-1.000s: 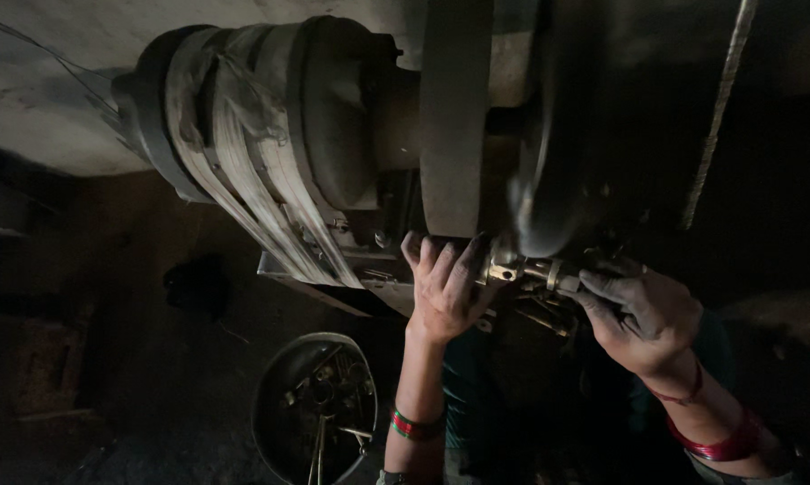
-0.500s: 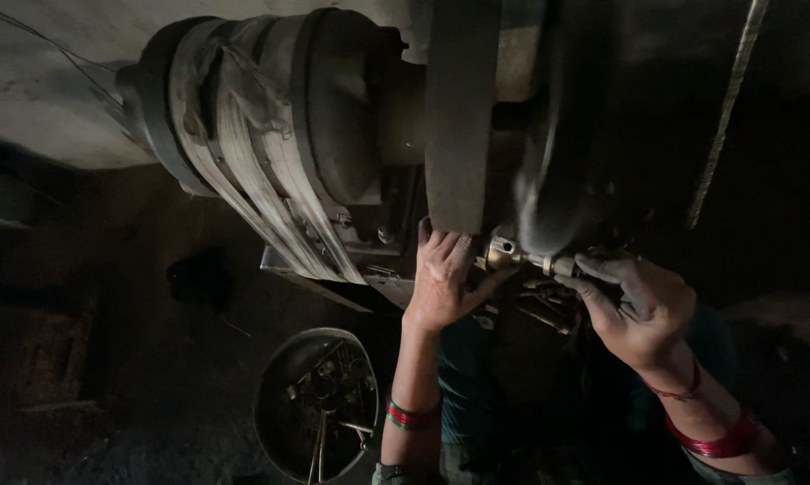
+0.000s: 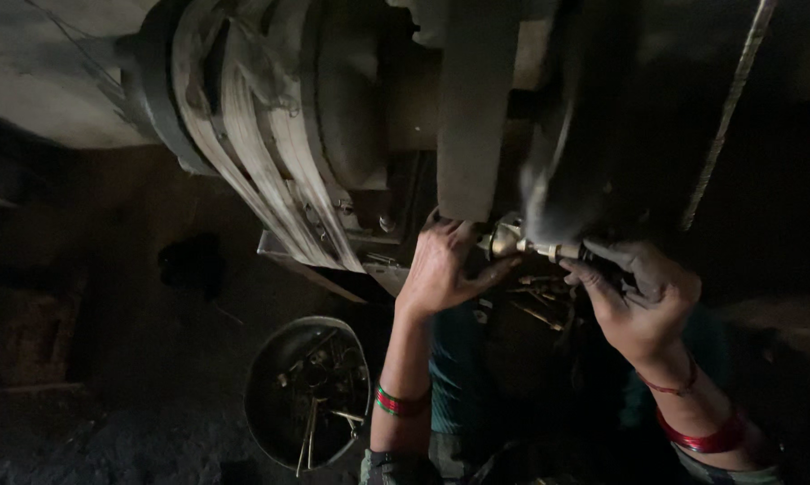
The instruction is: The person sits at a spinning grinding machine and presses a small brass object against the rotating wheel, repeatedly repositioning and rotating the object to grind and smooth its surfaces. They hold the piece with both hands, work different sides against the wheel, then pull the finished piece back to look at it.
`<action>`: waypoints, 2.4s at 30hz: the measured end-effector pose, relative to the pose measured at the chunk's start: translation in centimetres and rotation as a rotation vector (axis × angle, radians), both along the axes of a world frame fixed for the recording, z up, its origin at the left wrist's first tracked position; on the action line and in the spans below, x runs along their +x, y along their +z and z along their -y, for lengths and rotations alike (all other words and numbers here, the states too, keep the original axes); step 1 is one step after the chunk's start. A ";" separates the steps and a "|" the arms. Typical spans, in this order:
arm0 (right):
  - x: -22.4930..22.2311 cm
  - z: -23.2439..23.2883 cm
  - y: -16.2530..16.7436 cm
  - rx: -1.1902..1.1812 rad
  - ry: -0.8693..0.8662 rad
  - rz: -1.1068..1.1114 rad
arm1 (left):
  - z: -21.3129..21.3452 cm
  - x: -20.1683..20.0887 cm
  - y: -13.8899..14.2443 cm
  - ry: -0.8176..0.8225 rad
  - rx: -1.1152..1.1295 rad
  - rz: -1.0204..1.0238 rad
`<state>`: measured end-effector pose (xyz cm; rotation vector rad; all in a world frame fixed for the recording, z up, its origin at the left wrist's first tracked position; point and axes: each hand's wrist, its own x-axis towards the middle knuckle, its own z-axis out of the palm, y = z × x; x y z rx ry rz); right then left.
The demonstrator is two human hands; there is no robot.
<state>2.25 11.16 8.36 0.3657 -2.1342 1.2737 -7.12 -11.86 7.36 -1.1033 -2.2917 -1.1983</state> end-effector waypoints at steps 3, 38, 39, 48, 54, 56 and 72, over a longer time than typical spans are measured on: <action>0.1 0.3 0.2 -0.064 -0.011 0.036 | 0.2 -0.2 0.7 -0.020 -0.015 0.027; 1.5 -0.9 -1.8 -0.186 0.031 0.032 | -0.8 -0.3 0.0 -0.080 -0.031 0.090; 1.8 -0.9 -1.9 -0.168 0.031 0.021 | -0.7 -0.1 0.1 -0.102 -0.021 0.106; 2.4 -0.7 -2.7 0.124 -0.100 -0.079 | 0.8 -3.1 0.5 -0.368 0.021 0.140; 1.7 0.3 -2.8 0.119 -0.068 -0.107 | 1.0 -5.4 0.2 -0.517 0.132 0.100; 1.1 0.7 -2.2 0.102 -0.051 -0.100 | 0.8 -6.0 -0.1 -0.515 0.119 0.105; 0.0 1.1 -3.9 0.160 0.001 -0.215 | 1.2 -8.4 0.3 -0.531 0.018 0.083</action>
